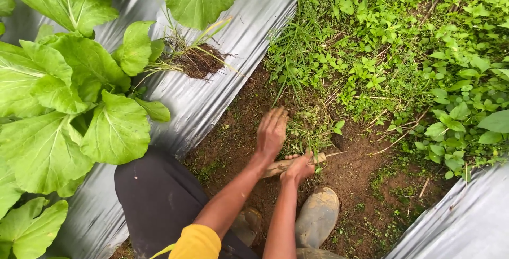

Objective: The person uses a hoe to loosen the soil and uproot weeds growing between rows of leafy green vegetables. They gather the removed weeds by hand and place them on the plastic mulch covering the crop beds.

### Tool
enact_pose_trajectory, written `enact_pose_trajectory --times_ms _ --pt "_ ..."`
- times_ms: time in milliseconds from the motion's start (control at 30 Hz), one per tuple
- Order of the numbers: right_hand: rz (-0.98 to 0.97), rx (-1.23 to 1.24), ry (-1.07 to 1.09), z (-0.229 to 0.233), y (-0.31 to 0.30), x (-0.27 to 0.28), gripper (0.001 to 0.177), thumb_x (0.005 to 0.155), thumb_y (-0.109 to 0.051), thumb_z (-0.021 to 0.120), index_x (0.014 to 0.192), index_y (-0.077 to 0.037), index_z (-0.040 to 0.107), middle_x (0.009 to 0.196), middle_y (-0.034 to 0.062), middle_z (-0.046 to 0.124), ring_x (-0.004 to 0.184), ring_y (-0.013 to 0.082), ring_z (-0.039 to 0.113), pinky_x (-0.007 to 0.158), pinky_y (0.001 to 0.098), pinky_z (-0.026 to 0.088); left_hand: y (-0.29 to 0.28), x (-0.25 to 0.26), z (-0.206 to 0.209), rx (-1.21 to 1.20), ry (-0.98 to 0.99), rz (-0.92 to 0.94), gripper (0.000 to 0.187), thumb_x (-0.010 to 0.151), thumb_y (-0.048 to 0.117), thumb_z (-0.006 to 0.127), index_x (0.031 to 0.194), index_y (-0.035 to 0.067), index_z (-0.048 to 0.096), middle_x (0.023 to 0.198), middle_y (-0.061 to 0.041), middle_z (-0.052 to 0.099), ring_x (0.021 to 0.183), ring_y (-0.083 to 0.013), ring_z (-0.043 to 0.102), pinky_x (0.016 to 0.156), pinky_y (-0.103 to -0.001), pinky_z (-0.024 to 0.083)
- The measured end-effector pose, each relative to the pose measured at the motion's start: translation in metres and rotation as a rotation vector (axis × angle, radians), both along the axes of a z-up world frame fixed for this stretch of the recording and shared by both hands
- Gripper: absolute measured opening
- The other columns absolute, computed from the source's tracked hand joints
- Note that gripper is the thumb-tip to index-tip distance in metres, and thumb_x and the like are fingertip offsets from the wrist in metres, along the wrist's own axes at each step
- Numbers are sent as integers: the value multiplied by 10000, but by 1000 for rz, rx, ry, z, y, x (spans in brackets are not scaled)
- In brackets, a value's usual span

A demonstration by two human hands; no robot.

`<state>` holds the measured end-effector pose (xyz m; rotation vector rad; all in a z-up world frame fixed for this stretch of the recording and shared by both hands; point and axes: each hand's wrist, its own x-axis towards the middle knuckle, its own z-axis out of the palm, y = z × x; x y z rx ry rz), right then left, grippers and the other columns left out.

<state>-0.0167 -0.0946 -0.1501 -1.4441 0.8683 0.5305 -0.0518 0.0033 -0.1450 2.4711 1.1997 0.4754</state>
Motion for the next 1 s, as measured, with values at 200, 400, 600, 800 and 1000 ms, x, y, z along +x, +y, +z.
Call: enact_pose_trajectory --times_ms 200,400,600,800,1000 --pt "-51 20 67 5 17 -6 187 987 -240 603 1012 -79 511 585 3 521 426 121 563 394 275 577 71 -50 41 380 840 -574 460 989 147 487 1438 48 496 1499 -165 472 1459 -286 390 1233 -435 268" --pt "-45 -2 34 -54 -16 -7 199 942 -244 629 969 -101 492 544 34 546 387 154 578 386 310 587 108 -77 34 339 772 -850 271 1003 79 485 1182 60 688 1275 -119 671 1320 -236 552 1147 -389 404" --pt "-68 51 40 19 11 -2 183 936 -234 603 853 -107 500 525 22 533 375 151 569 360 310 570 108 -77 -2 376 602 -752 174 932 108 629 1052 137 752 1190 -55 729 1325 -241 542 1009 -358 539" --pt "-27 93 80 1 15 -9 237 972 -276 551 808 -118 488 533 18 510 388 137 556 365 304 548 86 -50 55 349 577 -537 207 829 5 710 987 126 768 979 -47 738 1104 -232 658 1023 -311 500" --pt "36 125 149 -7 9 -33 276 1000 -292 556 806 -105 496 548 7 509 393 143 549 382 315 553 83 -29 21 -89 284 -317 275 856 -84 674 1089 53 722 994 -136 706 1049 -268 648 922 -331 543"
